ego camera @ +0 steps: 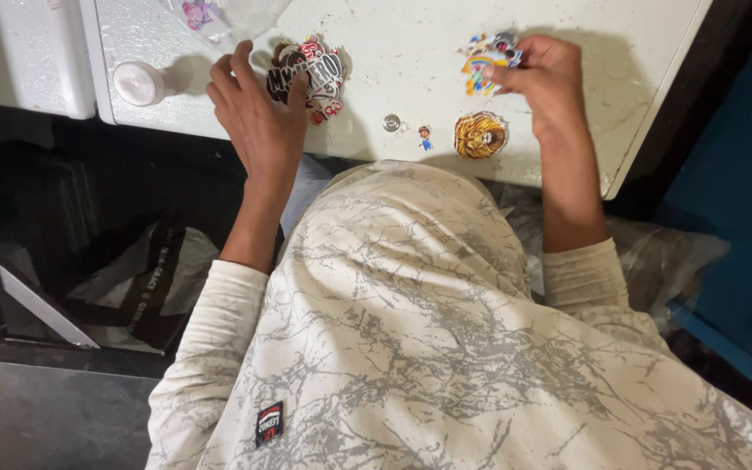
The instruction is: The person sorts through stickers, picks them up, and moves them between a white surface and a dark table.
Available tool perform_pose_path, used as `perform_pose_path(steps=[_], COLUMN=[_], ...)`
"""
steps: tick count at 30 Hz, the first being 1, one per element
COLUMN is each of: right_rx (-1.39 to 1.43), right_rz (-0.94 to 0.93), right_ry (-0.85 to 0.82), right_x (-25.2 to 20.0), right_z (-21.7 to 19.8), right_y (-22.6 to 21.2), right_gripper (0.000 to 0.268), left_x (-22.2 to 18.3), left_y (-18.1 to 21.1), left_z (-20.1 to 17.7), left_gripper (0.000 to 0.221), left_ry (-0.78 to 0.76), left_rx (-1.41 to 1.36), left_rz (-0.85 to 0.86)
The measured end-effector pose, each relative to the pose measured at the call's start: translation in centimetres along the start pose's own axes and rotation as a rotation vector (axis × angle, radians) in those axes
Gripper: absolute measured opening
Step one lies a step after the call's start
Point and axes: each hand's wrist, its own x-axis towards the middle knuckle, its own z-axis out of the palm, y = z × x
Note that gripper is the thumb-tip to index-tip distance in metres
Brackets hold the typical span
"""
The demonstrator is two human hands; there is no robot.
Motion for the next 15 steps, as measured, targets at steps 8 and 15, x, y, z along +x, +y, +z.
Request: perform_pose_path(steps=[8, 15], right_rx=[0.214, 0.261], right_rz=[0.144, 0.181], right_ry=[-0.02, -0.064], right_x=[0.6, 1.8], right_z=[-1.5, -4.4], right_y=[-1.1, 5.1], right_gripper=[0.025, 0.023], left_x=[-0.4, 0.3], left_y=[3.0, 6.6], left_z=[1.6, 5.5], left_gripper=[0.027, 0.032], left_ry=[-0.268, -0.607], left_rx=[-0.098, -0.214], left_rz=[0.559, 0.845])
